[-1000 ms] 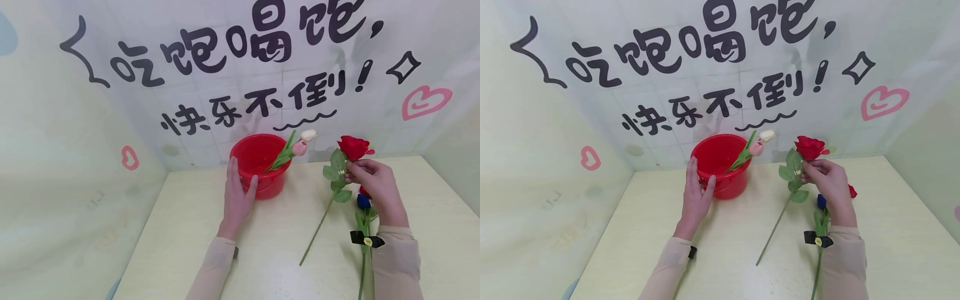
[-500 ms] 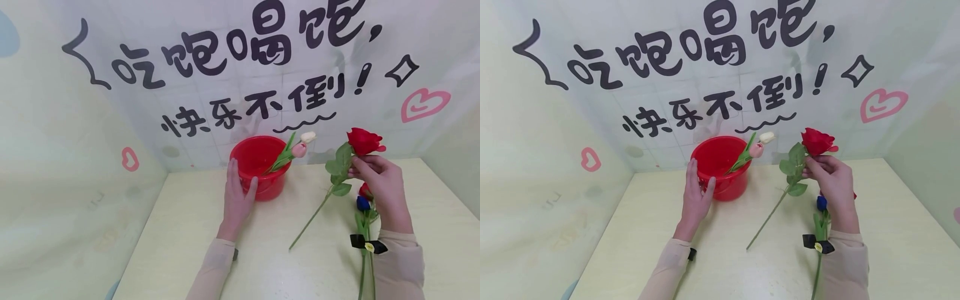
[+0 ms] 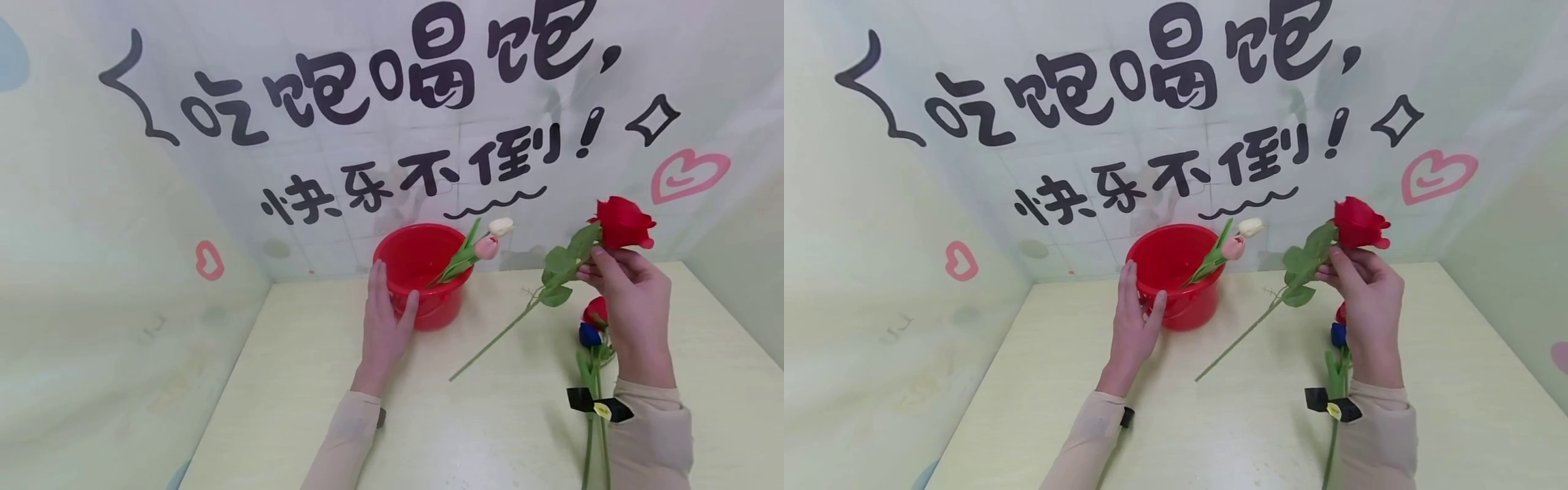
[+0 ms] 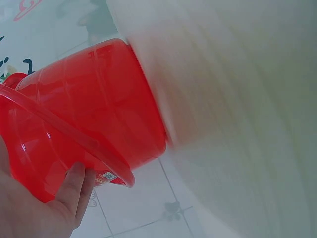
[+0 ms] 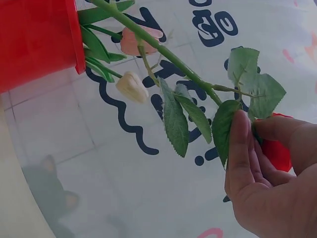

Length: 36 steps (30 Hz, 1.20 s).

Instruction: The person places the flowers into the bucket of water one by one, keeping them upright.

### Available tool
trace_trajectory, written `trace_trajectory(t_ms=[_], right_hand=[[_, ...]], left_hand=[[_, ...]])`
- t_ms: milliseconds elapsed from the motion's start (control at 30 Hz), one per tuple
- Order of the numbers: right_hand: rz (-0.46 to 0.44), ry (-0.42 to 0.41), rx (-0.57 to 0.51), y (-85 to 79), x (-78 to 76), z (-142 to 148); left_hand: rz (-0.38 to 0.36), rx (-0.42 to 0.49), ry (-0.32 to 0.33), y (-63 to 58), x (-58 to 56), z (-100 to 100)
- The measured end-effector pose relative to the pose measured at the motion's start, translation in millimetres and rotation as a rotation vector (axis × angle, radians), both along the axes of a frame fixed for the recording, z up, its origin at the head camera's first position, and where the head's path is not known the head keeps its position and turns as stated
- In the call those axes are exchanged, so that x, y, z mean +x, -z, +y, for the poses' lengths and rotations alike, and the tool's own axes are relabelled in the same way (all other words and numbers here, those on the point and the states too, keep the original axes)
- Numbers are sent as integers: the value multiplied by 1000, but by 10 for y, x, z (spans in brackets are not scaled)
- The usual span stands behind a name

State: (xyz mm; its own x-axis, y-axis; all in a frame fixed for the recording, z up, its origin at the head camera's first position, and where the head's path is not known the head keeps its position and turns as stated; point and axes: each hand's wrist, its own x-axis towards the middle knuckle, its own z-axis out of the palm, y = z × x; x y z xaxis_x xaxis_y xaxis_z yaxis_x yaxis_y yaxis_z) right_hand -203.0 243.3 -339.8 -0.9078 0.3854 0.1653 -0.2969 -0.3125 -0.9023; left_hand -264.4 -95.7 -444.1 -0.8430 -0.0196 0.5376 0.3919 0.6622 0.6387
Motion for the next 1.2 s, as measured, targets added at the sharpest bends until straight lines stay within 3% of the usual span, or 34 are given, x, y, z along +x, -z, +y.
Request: trace_trajectory(t_ms=[233, 400, 800, 1200], right_hand=[[102, 15, -226, -37, 13, -5], [104, 28, -339, -81, 36, -29], [153, 44, -511, -102, 49, -91], [189, 107, -574, -73, 3, -142]], left_hand=[[-6, -2, -8, 15, -4, -5], [-7, -3, -9, 16, -2, -8], [-18, 0, -18, 16, 9, -5], [10, -2, -5, 32, -11, -10]])
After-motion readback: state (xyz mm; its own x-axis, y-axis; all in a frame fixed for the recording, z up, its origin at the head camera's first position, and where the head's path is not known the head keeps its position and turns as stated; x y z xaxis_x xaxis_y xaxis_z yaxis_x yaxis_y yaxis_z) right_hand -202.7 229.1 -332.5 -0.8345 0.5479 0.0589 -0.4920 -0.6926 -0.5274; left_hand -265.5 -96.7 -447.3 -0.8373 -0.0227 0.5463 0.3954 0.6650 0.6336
